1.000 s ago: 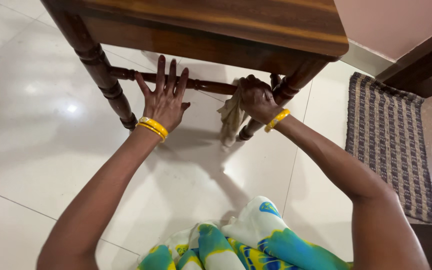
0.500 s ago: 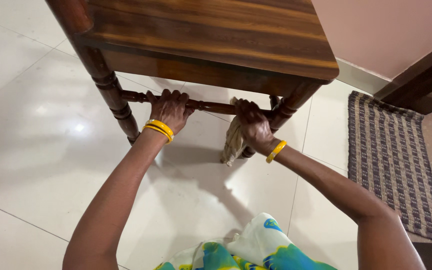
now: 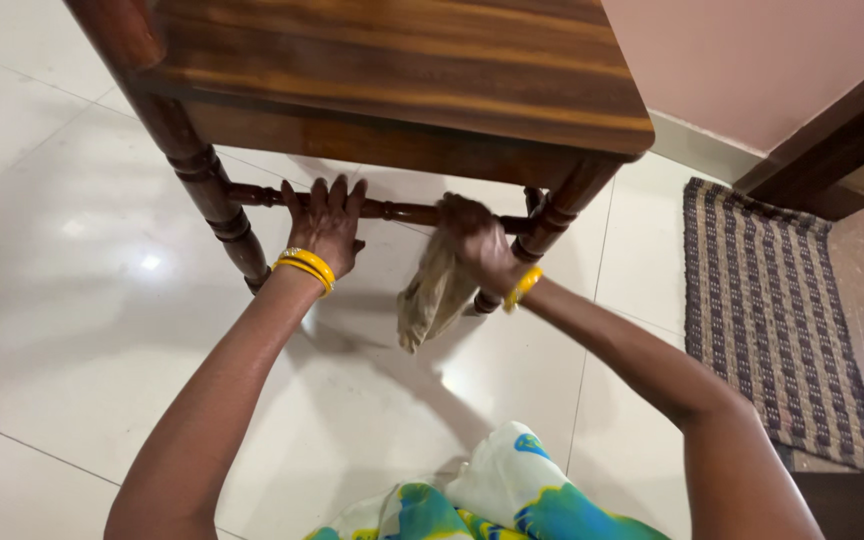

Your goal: The person kneels on the floor and wipes the legs and seat of a wooden chair using a cloth. They systematically clean each leg and the seat surface.

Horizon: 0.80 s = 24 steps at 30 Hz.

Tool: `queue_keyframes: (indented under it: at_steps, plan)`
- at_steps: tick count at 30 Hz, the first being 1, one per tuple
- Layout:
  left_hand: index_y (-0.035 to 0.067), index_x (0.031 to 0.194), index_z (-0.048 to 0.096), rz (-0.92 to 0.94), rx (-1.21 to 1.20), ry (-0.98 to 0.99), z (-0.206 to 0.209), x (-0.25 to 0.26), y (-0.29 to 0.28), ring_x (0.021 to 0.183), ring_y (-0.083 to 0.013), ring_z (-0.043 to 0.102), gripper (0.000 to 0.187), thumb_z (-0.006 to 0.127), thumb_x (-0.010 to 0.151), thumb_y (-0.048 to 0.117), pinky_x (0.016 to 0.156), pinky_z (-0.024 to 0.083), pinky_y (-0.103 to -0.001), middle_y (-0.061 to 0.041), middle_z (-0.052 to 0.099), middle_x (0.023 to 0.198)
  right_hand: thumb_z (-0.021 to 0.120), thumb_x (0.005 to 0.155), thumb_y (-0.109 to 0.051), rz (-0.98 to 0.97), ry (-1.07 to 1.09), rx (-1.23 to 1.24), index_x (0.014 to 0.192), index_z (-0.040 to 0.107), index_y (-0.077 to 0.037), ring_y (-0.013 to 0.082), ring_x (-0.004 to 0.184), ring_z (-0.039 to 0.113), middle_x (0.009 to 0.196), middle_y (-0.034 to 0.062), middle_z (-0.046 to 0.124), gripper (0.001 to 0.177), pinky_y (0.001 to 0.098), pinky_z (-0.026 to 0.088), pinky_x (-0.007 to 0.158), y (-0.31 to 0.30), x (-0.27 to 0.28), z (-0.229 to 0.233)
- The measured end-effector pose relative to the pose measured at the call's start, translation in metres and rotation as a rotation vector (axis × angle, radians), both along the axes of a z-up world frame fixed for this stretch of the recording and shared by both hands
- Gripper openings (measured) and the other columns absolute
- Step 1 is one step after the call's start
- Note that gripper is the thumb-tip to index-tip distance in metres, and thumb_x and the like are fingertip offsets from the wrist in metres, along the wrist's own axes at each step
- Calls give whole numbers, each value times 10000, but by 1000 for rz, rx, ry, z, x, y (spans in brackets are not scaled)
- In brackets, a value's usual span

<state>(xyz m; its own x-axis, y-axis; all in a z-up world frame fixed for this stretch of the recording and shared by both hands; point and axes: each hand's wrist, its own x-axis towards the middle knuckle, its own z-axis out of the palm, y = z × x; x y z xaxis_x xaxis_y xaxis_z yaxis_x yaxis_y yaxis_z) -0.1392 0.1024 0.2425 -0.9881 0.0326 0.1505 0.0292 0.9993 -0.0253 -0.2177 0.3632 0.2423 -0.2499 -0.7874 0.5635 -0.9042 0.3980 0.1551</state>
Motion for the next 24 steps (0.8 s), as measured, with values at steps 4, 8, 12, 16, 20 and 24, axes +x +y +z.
queue_keyframes:
  at_steps: [4, 8, 12, 16, 20, 24]
  plan:
    - [101, 1596, 290, -8, 9, -18, -2, 2, 0, 1362, -358, 379, 889, 742, 875, 359, 1135, 156, -792, -110, 435, 1424, 691, 788, -8, 75, 199, 324, 1170, 642, 96, 396, 1269, 621, 1294, 288, 651, 400, 502, 496, 1107, 14, 29, 30]
    - [98, 1548, 328, -40, 20, 82, -6, 2, -1, 1318, -368, 393, 877, 756, 831, 366, 1092, 176, -790, -124, 442, 1402, 728, 867, -48, 205, 304, 418, 1177, 659, 119, 406, 1312, 590, 1346, 288, 627, 359, 513, 482, 1143, 25, 44, 58]
    - [97, 1587, 313, -24, 20, -8, -4, 1, -2, 1324, -363, 400, 857, 722, 894, 390, 1130, 166, -792, -116, 458, 1381, 771, 850, -155, 248, 346, 507, 970, 661, 18, 462, 1348, 533, 1421, 324, 572, 237, 600, 484, 1107, 37, 33, 87]
    - [107, 1583, 296, -16, 2, 6, -3, 1, -1, 1398, -390, 337, 890, 719, 866, 422, 1114, 138, -786, -131, 395, 1502, 779, 937, -250, 82, 505, 377, 1310, 650, 38, 426, 1486, 399, 1577, 267, 464, 489, 565, 404, 1131, 70, 1, 111]
    - [140, 1598, 218, 10, 25, -72, 5, -1, 0, 1483, -393, 222, 932, 704, 868, 455, 1126, 93, -767, -126, 274, 1613, 662, 948, -270, -160, 572, 325, 1422, 646, 46, 398, 1481, 402, 1583, 218, 483, 570, 631, 354, 1170, 62, -11, 72]
    - [166, 1619, 158, 39, 30, -187, 14, -1, 6, 1528, -381, 147, 955, 687, 889, 482, 1148, 65, -758, -111, 194, 1667, 618, 985, -247, -226, 650, 319, 1409, 636, 70, 466, 1465, 379, 1577, 275, 459, 530, 685, 305, 1142, 48, -15, 54]
